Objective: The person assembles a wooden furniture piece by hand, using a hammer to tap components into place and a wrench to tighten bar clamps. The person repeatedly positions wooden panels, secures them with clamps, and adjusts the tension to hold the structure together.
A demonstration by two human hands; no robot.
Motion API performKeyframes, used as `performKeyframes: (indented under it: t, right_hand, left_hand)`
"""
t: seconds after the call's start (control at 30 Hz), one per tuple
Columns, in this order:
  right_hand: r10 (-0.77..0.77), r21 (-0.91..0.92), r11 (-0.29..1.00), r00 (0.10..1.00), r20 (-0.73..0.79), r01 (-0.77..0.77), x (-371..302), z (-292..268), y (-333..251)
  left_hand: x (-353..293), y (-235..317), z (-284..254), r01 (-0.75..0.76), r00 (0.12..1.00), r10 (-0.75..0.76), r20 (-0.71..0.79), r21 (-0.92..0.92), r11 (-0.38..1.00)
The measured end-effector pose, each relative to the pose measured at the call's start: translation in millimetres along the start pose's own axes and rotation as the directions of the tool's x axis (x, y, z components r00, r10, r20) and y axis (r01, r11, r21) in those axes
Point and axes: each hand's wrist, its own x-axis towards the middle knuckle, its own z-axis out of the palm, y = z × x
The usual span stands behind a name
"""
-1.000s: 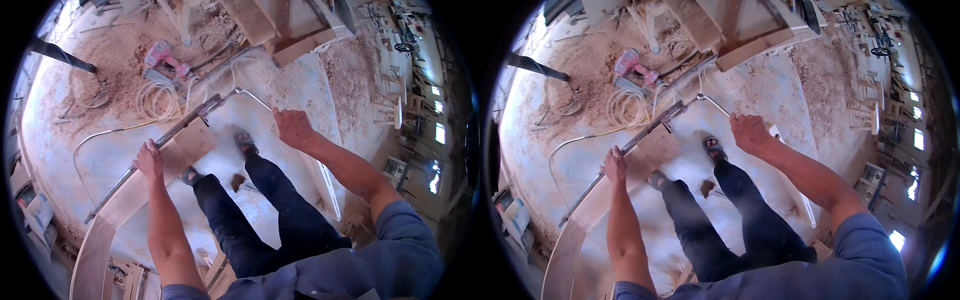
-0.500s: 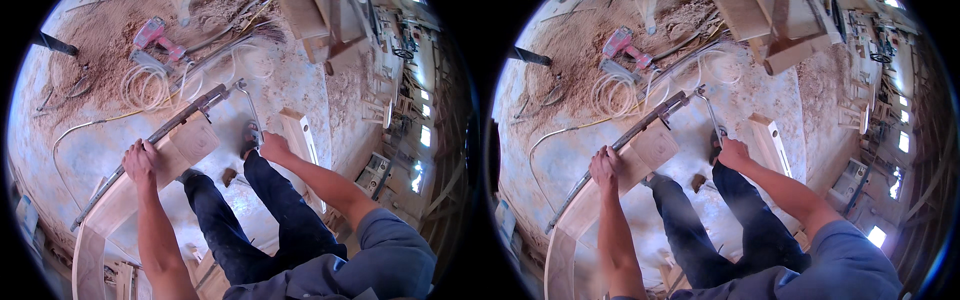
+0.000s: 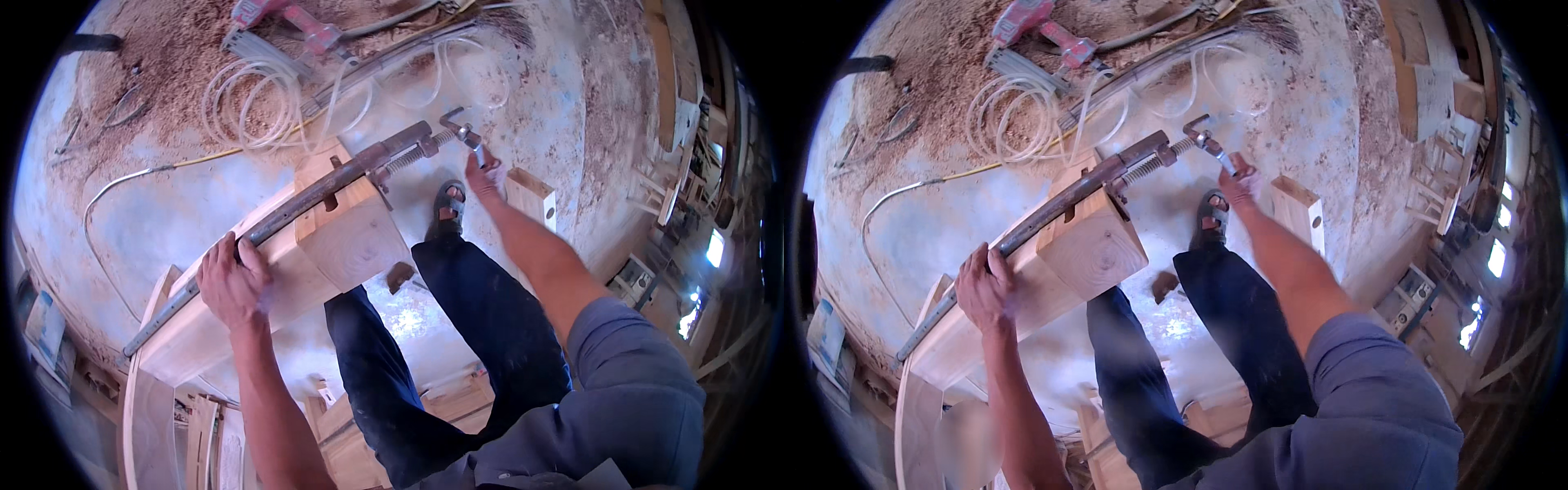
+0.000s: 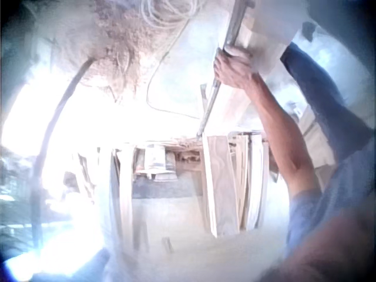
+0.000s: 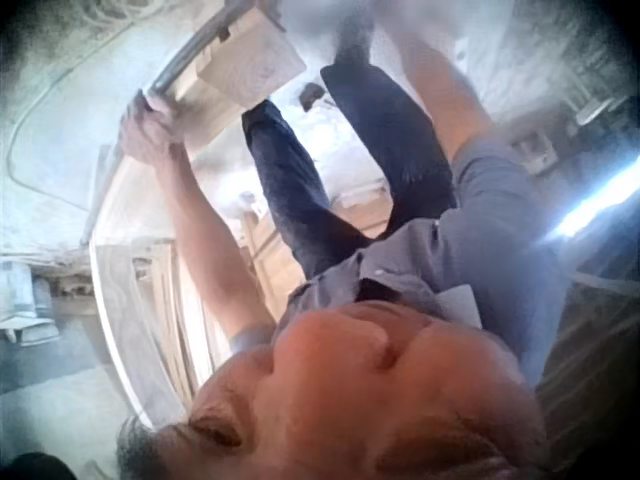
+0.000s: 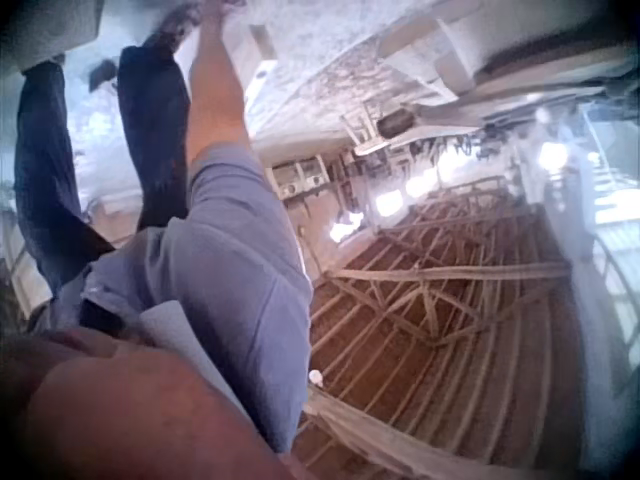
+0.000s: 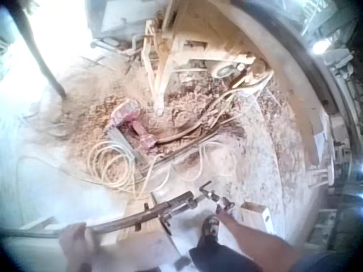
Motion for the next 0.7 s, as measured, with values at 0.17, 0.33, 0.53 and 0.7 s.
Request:
performKeyframes:
  t: [0.17, 0.33, 0.53, 0.7]
  right_hand:
    - [-0.101, 0.012, 0.993, 0.796, 0.597, 0.117, 52.4, -94.5, -8.9]
    - [-0.162, -0.059, 0.959, 0.706, 0.690, 0.278, 55.9, -173.4, 15.2]
    - [-0.045, 0.078, 0.997, 0.674, 0.737, -0.019, -12.5, -176.5, -16.2]
    - [-0.011, 0.392, 0.868, 0.778, 0.628, -0.305, -59.9, -49.9, -21.3]
  left_hand:
    - [2.4, 3.1, -8.7, 0.075, 0.996, -0.075, 0.038, -0.004, 0.997]
    - [3.2, 6.4, -11.8, 0.050, 0.997, -0.050, 0.063, -0.003, 0.999]
    - [-0.5, 8.5, -13.3, 0.057, 0.990, -0.059, 0.131, 0.017, 0.998]
    - [-2.9, 4.4, -5.2, 0.002, 0.999, -0.002, 0.054, 0.004, 1.000]
